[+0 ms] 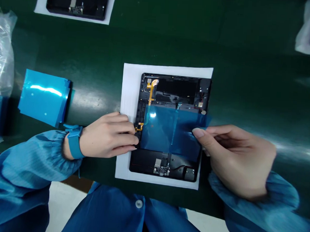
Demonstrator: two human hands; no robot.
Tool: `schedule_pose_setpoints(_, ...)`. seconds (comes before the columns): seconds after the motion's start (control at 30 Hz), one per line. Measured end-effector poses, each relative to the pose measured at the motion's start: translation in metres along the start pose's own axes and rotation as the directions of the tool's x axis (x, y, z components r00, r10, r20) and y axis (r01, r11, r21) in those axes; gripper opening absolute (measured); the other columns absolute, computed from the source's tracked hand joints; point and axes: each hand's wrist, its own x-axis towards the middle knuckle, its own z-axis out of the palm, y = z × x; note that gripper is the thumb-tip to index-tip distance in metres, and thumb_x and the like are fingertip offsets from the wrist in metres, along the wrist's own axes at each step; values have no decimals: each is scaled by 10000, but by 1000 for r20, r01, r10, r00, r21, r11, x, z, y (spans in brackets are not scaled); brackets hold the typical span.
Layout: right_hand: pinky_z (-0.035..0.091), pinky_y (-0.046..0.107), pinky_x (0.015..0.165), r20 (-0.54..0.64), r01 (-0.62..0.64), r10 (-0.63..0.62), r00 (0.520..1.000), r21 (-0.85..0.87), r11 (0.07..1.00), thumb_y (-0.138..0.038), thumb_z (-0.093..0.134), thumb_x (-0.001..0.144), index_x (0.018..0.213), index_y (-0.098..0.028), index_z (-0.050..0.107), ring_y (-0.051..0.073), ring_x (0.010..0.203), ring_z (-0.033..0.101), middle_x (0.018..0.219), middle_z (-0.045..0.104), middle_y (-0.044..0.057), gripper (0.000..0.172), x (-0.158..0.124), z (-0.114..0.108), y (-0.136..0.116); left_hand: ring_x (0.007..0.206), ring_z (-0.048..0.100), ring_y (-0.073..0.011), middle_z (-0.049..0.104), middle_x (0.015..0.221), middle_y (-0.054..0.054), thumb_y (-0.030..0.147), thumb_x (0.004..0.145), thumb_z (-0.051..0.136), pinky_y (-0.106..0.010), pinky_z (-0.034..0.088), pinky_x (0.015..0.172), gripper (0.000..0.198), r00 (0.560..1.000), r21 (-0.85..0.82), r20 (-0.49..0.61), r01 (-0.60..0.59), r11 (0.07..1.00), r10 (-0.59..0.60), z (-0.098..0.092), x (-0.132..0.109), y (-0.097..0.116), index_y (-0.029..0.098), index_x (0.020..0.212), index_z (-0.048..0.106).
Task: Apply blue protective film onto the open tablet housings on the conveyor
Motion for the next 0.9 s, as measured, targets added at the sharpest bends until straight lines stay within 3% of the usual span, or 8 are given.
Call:
schedule_pose_setpoints(0.37,524,191,472,22,44,-44,999,9,999,-315,875,763,767,-231,792,97,492,625,628,723,-38,119,1,2,-1,852,639,-172,737,982,-45,310,1019,619,-316,482,711,150,999,16,5,31,999,-31,0,-3,1,197,1072,702)
schedule_pose_setpoints(0.5,531,204,468,27,67,-67,997,12,998,-327,866,776,788,-254,790,104,494,631,645,729,-47,106,0,-1,1,1142,646,-306,682,1272,-184,453,971,671,-448,547,886,475,988,107,-43,152,983,-148,-1,-3,2,123,1309,624)
schedule_pose_setpoints(0.6,549,224,488,32,53,-54,998,26,998,-339,853,791,802,-280,782,112,513,644,668,736,-56,93,0,-1,-1,1427,497,-432,538,1522,-274,658,908,691,-589,472,1106,878,978,167,-35,211,963,-208,2,-1,1,56,1508,473)
schedule_pose_setpoints(0.73,562,249,503,32,75,-76,997,30,997,-315,845,799,807,-271,772,127,527,660,673,738,-53,86,4,4,-7,1569,340,-440,377,1671,-244,790,846,667,-629,314,1267,1152,956,197,44,275,941,-289,7,2,1,92,1662,248)
schedule_pose_setpoints(0.83,558,272,521,19,167,-166,986,-70,984,-332,849,813,830,-272,777,137,550,667,700,752,-45,95,-3,1,-12,1585,321,-420,361,1687,-216,822,844,635,-620,272,1299,1158,946,179,48,307,935,-320,8,3,2,127,1677,232)
schedule_pose_setpoints(0.9,548,294,518,3,197,-199,980,-141,970,-365,857,805,851,-302,795,145,555,660,739,767,-42,99,-18,-16,-11,1583,329,-413,374,1682,-210,832,852,611,-615,266,1305,1136,945,180,43,311,933,-323,8,3,3,135,1674,253)
